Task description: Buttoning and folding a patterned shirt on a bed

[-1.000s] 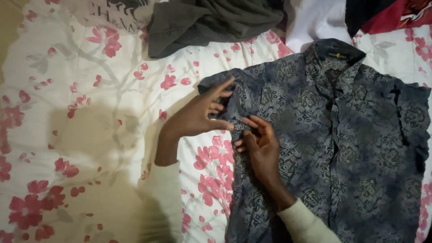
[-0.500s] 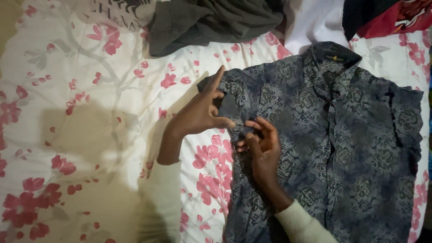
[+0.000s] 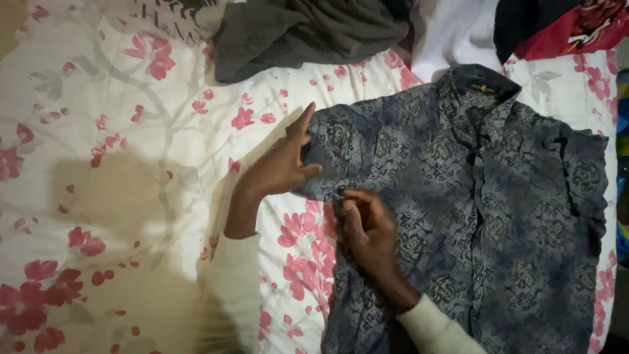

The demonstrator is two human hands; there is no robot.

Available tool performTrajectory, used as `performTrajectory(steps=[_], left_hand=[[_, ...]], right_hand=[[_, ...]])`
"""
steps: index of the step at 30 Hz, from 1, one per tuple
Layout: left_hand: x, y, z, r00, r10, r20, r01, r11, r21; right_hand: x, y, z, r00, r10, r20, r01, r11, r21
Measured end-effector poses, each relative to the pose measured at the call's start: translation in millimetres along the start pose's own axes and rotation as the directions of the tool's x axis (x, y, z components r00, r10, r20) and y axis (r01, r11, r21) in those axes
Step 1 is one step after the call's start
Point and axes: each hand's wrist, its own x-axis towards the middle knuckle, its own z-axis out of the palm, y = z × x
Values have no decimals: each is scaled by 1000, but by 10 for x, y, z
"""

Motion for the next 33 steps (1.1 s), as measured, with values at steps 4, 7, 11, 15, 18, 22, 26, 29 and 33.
performTrajectory(steps=[4,7,11,15,18,22,26,29,33], left_hand=[[-80,300,-70,1000,2,29,-2,1000,14],[-69,53,-97,999,-5,33,5,1000,24],[-84,150,-156,999,-42,18,41,999,19],[-35,163,-242,962,-163,-218,122,974,-192],[-59,197,-360,879,-251,-406,169,959,-228],[13,-4,-299,829,-323,-457,265,946,-187],[145,-235,-225,871,-308,-381,341,940,19],[124,84,-186,885,-294,-360,367,918,152],[162,55,-141,904,-275,-326,357,907,224]], right_hand=[[85,-99,-17,965,-83,250,126,979,-161],[161,-432,-76,930,15,366,114,938,-329],[85,-230,-119,890,37,455,152,915,-373],[132,-368,-150,849,81,523,183,883,-433],[243,-954,-140,893,139,428,25,934,-356],[293,-591,-128,998,-65,0,65,996,62],[423,-734,27,1000,16,17,-20,968,251],[276,-562,169,990,36,135,-70,964,258],[150,-293,144,939,-1,344,16,999,-39]])
